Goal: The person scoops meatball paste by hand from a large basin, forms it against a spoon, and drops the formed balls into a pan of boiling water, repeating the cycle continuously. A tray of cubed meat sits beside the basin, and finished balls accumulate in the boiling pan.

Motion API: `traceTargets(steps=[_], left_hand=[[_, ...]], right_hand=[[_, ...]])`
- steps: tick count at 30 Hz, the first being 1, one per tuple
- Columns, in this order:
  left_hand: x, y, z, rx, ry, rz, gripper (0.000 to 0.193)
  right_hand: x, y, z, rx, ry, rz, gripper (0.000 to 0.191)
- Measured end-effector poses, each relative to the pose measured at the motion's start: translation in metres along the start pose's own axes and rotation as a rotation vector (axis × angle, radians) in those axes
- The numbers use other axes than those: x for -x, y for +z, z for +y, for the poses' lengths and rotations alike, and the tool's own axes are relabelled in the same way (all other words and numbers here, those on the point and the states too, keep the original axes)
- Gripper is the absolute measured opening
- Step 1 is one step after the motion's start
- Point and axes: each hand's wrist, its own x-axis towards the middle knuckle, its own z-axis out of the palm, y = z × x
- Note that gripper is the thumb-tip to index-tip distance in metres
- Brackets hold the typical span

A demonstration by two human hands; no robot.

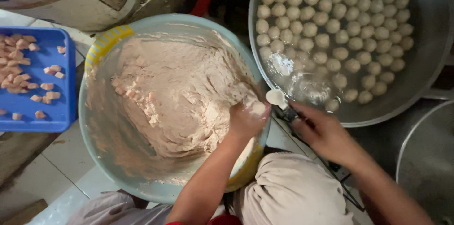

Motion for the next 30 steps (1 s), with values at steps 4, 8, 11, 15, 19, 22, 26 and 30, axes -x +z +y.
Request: traceTargets(steps=[4,8,11,15,19,22,26,30], left_hand=[[-0.006,-0.005,0.007,0.304,-0.275,-0.033,0.014],[-0.018,-0.018,0.013,0.341,-0.404,-0.1,0.016],[-0.026,-0.032,0.01,0.183,-0.411,-0.221,0.015],[-0.027,-0.044,0.014,-0.048,-0.389,-0.088,0.027],[-0.022,-0.042,0.013,0.164,-0.305,0.016,0.017],[-0.016,-0.035,0.007,0.272,-0.33,0.022,0.016],[-0.012,-0.021,0.006,0.236,-0.353,-0.086,0.023],[-0.012,-0.017,0.007,0.266,-0.174,0.113,0.017]], right_hand=[[0.0,0.013,-0.013,-0.014,-0.198,0.018,0.044],[-0.001,0.011,-0.009,-0.162,0.112,-0.15,0.044],[0.001,0.004,0.003,-0.133,0.16,-0.058,0.047],[0.008,-0.018,0.032,0.195,0.195,0.075,0.052],[0.006,-0.032,0.06,0.224,0.041,0.255,0.047],[0.002,-0.036,0.065,0.345,0.085,0.274,0.045],[0.0,-0.021,0.045,0.217,0.142,0.168,0.048],[0.0,0.007,0.014,-0.004,0.047,0.005,0.05]])
